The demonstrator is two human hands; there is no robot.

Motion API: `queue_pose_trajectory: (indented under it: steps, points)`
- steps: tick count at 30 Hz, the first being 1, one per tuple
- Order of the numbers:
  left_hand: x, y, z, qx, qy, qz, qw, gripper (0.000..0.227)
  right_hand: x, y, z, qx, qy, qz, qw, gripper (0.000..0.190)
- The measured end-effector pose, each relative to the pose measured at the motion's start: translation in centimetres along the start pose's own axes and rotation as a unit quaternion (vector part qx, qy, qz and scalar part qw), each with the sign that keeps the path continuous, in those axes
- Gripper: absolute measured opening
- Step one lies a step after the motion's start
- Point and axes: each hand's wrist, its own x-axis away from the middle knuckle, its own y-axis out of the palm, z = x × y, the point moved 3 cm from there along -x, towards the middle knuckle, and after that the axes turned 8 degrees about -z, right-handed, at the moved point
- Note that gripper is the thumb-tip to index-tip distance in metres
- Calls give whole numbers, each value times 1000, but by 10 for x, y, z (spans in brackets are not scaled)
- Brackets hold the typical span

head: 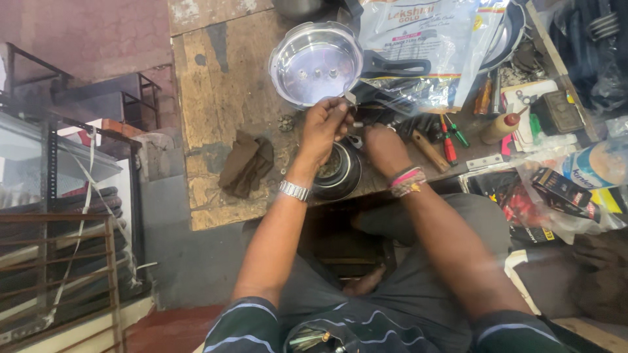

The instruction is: The person sits on the floor and works on a disassembled metal appliance, likely a pressure cooker. They use a screwdriver to loosen parts inside the base and pliers to remove a small metal component. The person then uses the pliers to cut a wire and manipulate a small metal piece.

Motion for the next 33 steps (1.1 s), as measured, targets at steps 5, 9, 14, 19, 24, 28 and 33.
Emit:
queue_pose_trajectory:
  steps: [5,9,14,19,24,28,33]
  points:
    - [3,3,6,-17,-3,3,1000,23,-9,22,2,48,6,-10,999,14]
    - [2,7,9,-46,-15,24,999,21,-5,-31,0,-63,-28,39,997,29]
    - [3,12,8,-62,-1,41,997,19,2,-93,-3,-368,125,49,920,25]
    - [6,17,11,-63,25,41,997,17,2,-96,-50,-594,83,-8,800,34]
    - [7,15,10,-53,49,12,997,18,1,-88,-55,-666,71,25,742,35]
    - [9,18,10,-94,40,-31,994,22,6,-104,-51,-491,65,75,866,35]
    - [21,35,28,-361,80,11,929,25,21,-138,-67,-259,-8,164,952,35]
